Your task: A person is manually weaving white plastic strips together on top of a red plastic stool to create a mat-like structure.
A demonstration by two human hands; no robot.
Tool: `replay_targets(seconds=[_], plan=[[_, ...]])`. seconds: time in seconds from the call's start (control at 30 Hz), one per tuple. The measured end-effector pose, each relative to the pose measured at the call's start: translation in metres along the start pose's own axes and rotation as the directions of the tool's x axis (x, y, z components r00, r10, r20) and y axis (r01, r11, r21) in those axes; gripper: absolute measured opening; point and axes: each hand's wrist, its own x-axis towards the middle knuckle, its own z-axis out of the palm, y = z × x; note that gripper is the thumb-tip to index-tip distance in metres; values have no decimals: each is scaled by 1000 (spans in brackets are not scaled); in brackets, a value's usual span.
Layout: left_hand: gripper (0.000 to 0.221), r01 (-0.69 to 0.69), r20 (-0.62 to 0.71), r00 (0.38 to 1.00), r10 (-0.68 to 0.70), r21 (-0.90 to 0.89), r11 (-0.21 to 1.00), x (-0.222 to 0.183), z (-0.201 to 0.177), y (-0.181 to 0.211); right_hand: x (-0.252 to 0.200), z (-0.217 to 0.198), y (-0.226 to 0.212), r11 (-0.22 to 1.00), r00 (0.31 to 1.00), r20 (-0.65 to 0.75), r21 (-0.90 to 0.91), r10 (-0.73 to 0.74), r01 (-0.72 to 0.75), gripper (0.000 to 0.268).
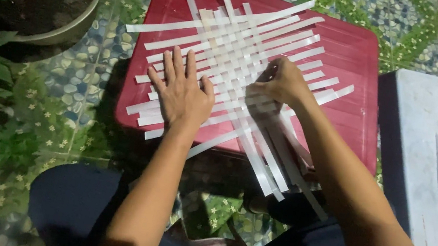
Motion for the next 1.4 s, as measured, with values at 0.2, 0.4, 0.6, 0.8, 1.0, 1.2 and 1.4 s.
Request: replay_targets(seconds=[0.2,0.4,0.6,0.8,1.0,1.2,1.4], plan=[[57,0,-3,1000,0,1,1000,0,2,0,20,14,10,988,992,-11,96,126,-124,57],[57,-2,-5,1000,2,18,1000,1,2,1,11,6,-3,980,986,72,119,149,-157,34],[57,5,5,1000,-5,8,1000,1,4,1,15,21,-6,996,995,96,85,12,-20,33],[57,0,16,1000,0,-6,1000,2,1,-1,6,4,-25,987,990,56,-106,126,-120,43],[56,-2,-6,1000,2,-12,1000,1,-2,-1,26,5,-19,982,990,41,-141,132,-125,44],[56,-4,-15,1000,4,-28,1000,1,-1,0,24,4,-21,975,983,31,-141,180,-174,50],[56,-2,-9,1000,1,-22,1000,0,-1,-1,26,8,-15,984,990,14,-113,140,-137,45]])
